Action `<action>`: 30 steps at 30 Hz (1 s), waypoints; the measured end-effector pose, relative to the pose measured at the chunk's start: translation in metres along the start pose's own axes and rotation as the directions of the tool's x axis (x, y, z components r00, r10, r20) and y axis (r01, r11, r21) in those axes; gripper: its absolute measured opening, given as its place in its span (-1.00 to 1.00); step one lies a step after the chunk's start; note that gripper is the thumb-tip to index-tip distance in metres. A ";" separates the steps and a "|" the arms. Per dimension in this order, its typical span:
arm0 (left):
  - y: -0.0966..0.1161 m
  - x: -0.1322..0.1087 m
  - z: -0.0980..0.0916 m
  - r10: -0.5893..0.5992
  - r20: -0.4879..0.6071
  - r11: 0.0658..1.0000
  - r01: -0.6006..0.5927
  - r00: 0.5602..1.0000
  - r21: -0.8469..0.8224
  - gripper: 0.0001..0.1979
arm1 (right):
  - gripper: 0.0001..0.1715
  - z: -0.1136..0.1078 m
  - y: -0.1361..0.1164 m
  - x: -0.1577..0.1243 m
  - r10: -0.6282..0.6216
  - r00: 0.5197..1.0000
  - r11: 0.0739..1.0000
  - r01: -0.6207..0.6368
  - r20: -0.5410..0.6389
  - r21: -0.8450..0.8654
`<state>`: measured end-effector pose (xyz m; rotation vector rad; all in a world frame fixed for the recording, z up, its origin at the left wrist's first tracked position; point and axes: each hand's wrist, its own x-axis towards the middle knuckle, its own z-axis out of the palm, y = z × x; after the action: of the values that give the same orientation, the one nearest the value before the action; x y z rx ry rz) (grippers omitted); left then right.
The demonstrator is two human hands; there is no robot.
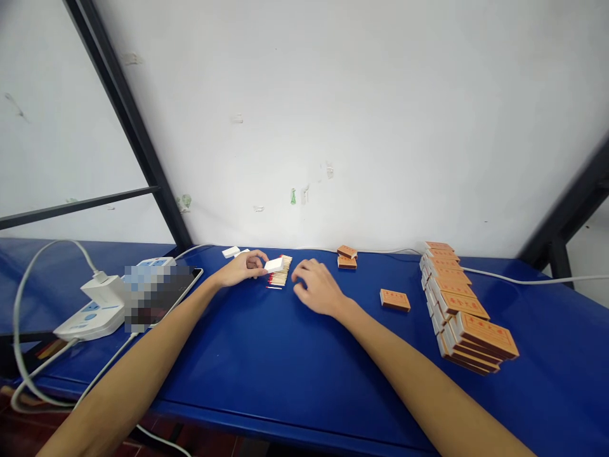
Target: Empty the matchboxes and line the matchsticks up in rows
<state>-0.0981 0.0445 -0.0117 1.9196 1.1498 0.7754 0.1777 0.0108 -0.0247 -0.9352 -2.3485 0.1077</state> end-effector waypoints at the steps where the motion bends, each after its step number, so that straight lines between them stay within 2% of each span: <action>1: -0.002 0.000 -0.002 -0.001 -0.048 1.000 0.002 0.999 0.020 -0.58 | -0.76 0.002 -0.008 0.000 -0.038 0.999 0.999 0.038 0.039 0.006; 3: -0.006 0.000 -0.006 -0.007 -0.214 0.981 0.048 0.977 0.189 -0.60 | -0.74 0.005 -0.020 -0.001 -0.097 0.989 0.995 0.097 0.110 -0.001; 5: -0.012 -0.001 -0.012 0.008 -0.387 0.905 0.158 0.922 0.395 -0.63 | -0.70 0.007 -0.025 -0.001 -0.123 0.979 0.992 0.126 0.162 -0.007; 7: -0.018 -0.003 -0.017 0.021 -0.488 0.819 0.265 0.873 0.510 -0.63 | -0.65 0.007 -0.025 -0.002 -0.129 0.972 0.991 0.133 0.199 -0.006; 12: -0.028 -0.007 -0.022 -0.030 -0.601 0.718 0.435 0.799 0.543 -0.59 | -0.55 0.004 -0.023 -0.002 -0.091 0.965 0.993 0.107 0.247 -0.053; 15: -0.026 -0.008 -0.020 -0.046 -0.663 0.676 0.512 0.747 0.529 -0.53 | -0.53 0.003 -0.024 -0.002 -0.067 0.965 0.994 0.086 0.254 -0.063; 17: -0.022 -0.007 -0.018 -0.026 -0.686 0.664 0.525 0.727 0.532 -0.51 | -0.52 0.002 -0.025 -0.002 -0.059 0.966 0.995 0.076 0.252 -0.060; 19: -0.017 -0.006 -0.015 0.020 -0.671 0.665 0.491 0.741 0.562 -0.55 | -0.52 0.003 -0.024 -0.002 -0.053 0.966 0.996 0.068 0.252 -0.053; 22: -0.011 -0.002 -0.008 0.071 -0.591 0.680 0.394 0.804 0.618 -0.69 | -0.52 0.004 -0.024 -0.004 -0.056 0.971 0.997 0.066 0.233 -0.038; 25: -0.007 0.001 0.000 0.099 -0.487 0.704 0.285 0.868 0.650 -0.70 | -0.54 0.005 -0.025 -0.004 -0.075 0.982 0.996 0.084 0.172 -0.044; 28: -0.005 0.002 0.010 0.138 -0.380 0.727 0.167 0.915 0.666 -0.69 | -0.56 -0.001 -0.026 0.000 -0.092 0.986 0.983 0.113 0.141 -0.147; 30: -0.004 0.002 0.015 0.149 -0.337 0.741 0.121 0.930 0.660 -0.66 | -0.56 -0.011 -0.026 0.003 -0.006 0.989 0.965 0.045 0.149 -0.259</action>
<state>-0.0868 0.0430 -0.0227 2.4324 1.8517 0.8196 0.1667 -0.0079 -0.0066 -1.0529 -2.5546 -0.1541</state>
